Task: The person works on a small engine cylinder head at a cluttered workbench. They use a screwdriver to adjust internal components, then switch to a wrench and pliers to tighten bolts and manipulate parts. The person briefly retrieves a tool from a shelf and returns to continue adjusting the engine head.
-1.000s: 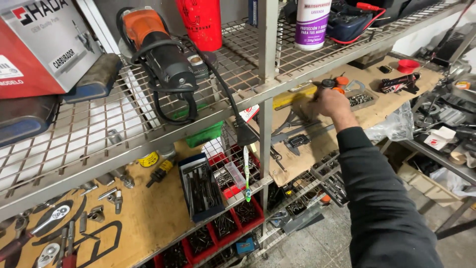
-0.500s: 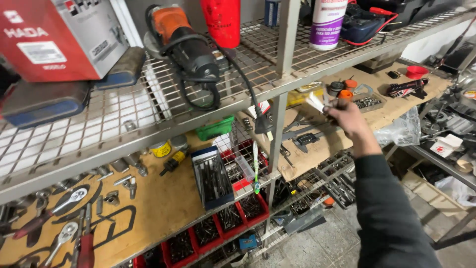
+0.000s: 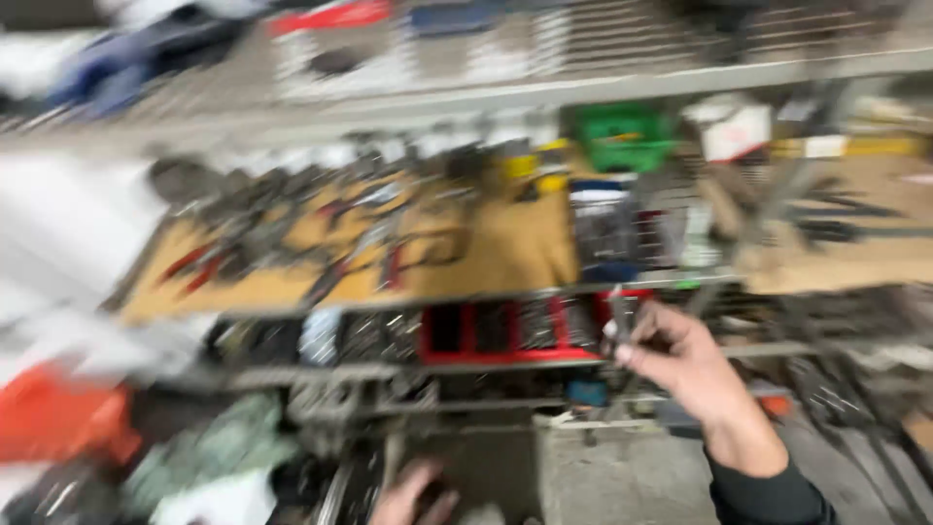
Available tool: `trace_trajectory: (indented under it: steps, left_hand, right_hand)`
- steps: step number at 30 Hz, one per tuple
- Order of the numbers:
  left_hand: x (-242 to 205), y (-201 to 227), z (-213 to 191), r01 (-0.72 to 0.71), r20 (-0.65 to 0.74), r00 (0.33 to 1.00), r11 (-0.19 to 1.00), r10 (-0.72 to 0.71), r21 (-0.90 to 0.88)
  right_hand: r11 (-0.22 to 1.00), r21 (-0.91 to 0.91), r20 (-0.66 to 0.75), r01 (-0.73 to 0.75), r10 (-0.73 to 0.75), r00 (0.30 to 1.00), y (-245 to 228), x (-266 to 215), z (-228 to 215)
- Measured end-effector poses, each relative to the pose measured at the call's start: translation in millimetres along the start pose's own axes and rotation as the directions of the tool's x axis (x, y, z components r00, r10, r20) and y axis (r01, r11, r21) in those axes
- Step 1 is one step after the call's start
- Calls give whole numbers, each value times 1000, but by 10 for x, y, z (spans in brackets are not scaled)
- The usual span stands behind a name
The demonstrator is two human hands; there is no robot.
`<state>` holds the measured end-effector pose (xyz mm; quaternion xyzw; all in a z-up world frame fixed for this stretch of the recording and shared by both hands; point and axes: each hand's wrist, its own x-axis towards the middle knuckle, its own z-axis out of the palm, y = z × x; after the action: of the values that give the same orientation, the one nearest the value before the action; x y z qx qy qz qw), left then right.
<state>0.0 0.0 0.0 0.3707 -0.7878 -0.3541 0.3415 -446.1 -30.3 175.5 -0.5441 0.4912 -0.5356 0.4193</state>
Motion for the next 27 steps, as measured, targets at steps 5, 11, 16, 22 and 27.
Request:
trace_trajectory:
  steps: [5, 11, 16, 22, 27]
  left_hand:
    - [-308, 1559, -996, 227, -344, 900, 961, -269, -158]
    - [-1743, 1663, -1793, 195, -692, 692, 976, -206, -95]
    - [-2829, 1745, -2122, 361, -689, 625, 918, -367, -161]
    - [-3967, 1618, -2324, 371, -768, 379, 845, -516, -384]
    - [-4687, 1452, -2162, 262, -791, 161, 798, -590, -542]
  right_hand:
    - [708, -436, 369, 555, -422, 828, -585, -268, 2026]
    - [331, -156, 646, 930, -678, 350, -607, -853, 3846]
    - [317, 87, 704, 944, -690, 167, -635, -1521, 5159]
    - [510, 339, 787, 790, -614, 59, -714, -2232, 6200]
    - [978, 117, 973, 172, -148, 179, -381, -2649, 6626]
